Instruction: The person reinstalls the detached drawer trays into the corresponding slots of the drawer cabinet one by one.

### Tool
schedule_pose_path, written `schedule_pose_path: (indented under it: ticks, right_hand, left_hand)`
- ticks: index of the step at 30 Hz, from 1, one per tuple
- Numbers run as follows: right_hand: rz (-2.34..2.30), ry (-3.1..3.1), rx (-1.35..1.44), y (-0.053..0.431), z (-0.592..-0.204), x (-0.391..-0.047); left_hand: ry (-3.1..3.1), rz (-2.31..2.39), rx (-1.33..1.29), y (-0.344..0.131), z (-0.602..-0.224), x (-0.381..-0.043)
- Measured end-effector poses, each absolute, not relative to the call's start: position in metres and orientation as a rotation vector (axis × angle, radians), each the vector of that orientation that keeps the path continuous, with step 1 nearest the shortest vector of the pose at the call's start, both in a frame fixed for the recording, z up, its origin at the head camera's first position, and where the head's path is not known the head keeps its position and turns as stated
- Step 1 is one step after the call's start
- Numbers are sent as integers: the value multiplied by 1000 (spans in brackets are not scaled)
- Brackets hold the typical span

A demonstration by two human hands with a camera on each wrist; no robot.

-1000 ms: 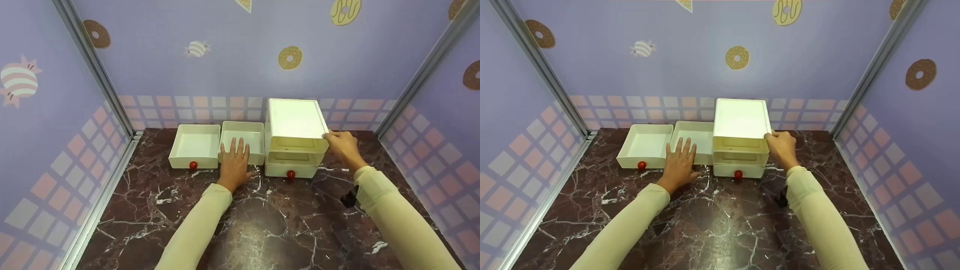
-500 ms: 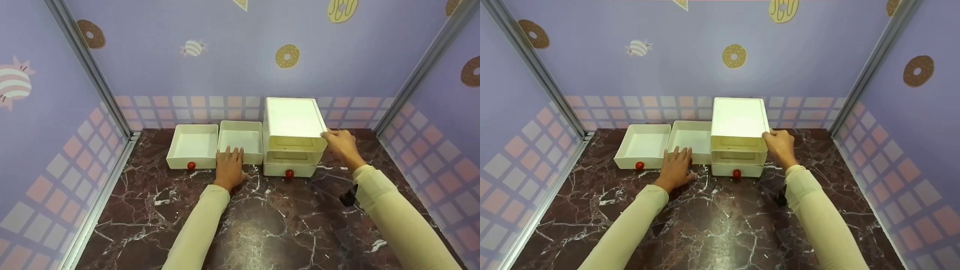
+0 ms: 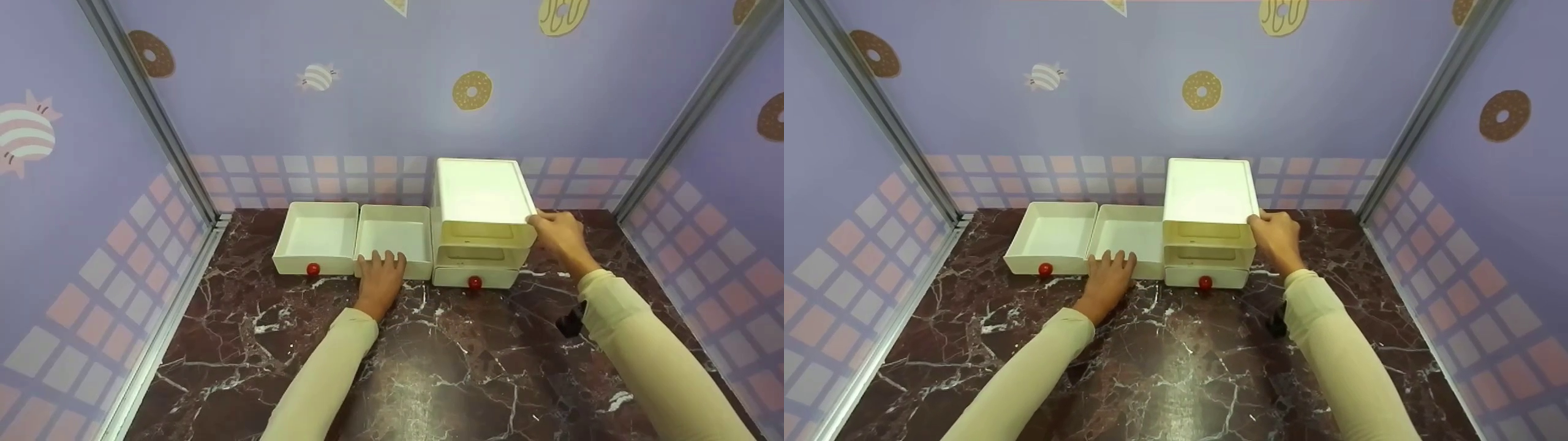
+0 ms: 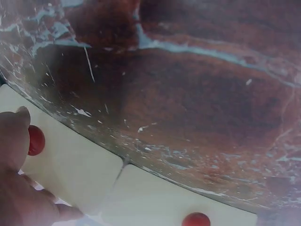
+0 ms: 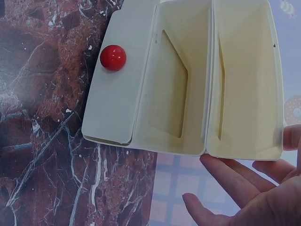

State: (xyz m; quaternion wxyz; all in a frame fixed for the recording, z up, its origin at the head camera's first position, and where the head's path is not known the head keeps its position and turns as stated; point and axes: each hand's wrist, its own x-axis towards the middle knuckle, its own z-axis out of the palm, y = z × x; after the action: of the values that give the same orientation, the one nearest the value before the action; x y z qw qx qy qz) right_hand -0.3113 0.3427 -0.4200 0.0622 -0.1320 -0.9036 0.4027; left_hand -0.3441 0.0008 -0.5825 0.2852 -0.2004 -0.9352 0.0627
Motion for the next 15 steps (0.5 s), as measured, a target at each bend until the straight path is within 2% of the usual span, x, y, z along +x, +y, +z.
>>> schedule_pose_path:
  ticks: [15]
  right_hand:
    - [1192, -2751, -395, 341, -420, -311]
  left_hand:
    - [-2285, 271, -499, 1, -585, -315]
